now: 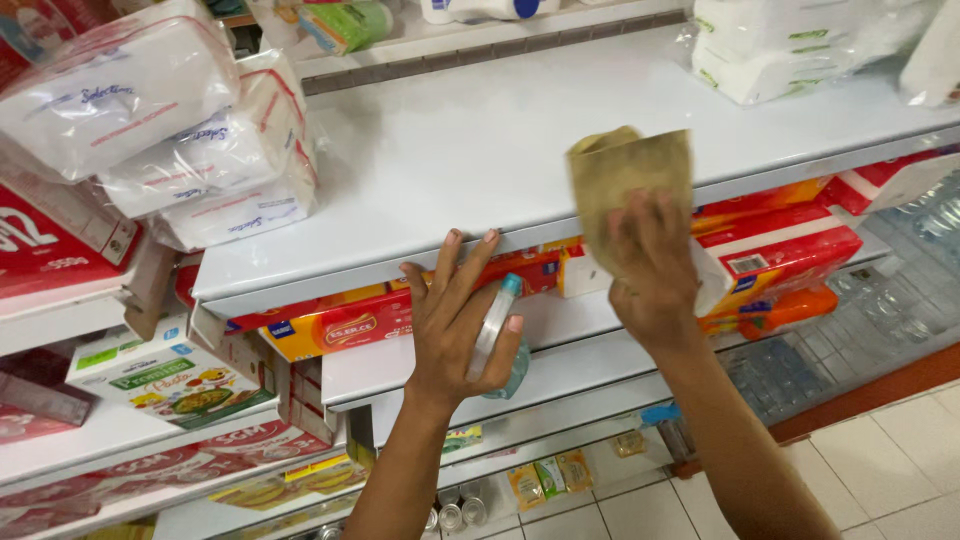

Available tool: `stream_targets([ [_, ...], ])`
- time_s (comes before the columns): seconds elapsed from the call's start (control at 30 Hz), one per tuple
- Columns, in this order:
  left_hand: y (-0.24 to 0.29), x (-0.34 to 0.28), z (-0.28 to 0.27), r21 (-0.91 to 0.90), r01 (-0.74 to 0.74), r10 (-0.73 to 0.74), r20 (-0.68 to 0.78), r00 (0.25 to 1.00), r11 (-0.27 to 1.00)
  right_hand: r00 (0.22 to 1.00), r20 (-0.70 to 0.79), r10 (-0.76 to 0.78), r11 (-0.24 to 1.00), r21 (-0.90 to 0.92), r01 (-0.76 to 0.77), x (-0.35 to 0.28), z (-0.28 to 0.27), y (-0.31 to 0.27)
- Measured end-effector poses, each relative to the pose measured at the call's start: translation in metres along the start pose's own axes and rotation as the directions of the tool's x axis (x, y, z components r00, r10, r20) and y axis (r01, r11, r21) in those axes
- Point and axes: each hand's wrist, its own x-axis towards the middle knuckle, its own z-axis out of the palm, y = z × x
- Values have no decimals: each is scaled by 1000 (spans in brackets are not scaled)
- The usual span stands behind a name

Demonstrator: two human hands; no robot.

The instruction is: The person cleans retail shelves by spraying a liquid from a bottle onto the surface and wiping it down with a cloth.

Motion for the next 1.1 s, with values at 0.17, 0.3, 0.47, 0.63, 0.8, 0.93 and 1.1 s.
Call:
stream_targets([
  [0.17, -11, -22, -20, -37, 19, -21, -65, 998, 999, 973, -125, 192, 979, 88, -182, -14, 28, -24],
  [0.3, -14, -34, -38, -65, 80, -86, -109, 990, 995, 995, -81, 61, 997, 58, -56, -4, 53, -73],
  [0.47, -13, -34, -46, -16, 15, -15, -54, 998, 1000, 983, -25, -182, 983, 22, 183, 7, 63, -99],
  [0.63, -1, -15, -23, -3, -74, 74, 39, 996, 997, 973, 9, -230, 973, -33, 230, 0, 40, -48],
  [0.8, 16, 9, 7, -47, -107, 110, 80, 991, 993, 980, -199, -25, 1000, -22, 21, -21, 3, 43],
  [0.93, 28, 26, 26, -82, -115, 122, 88, 989, 990, 919, -337, 204, 973, -35, -229, -23, -21, 87],
  [1.1, 44, 46, 59, -65, -166, 172, 93, 981, 984, 988, -139, 72, 986, 159, -50, -22, -22, 54],
])
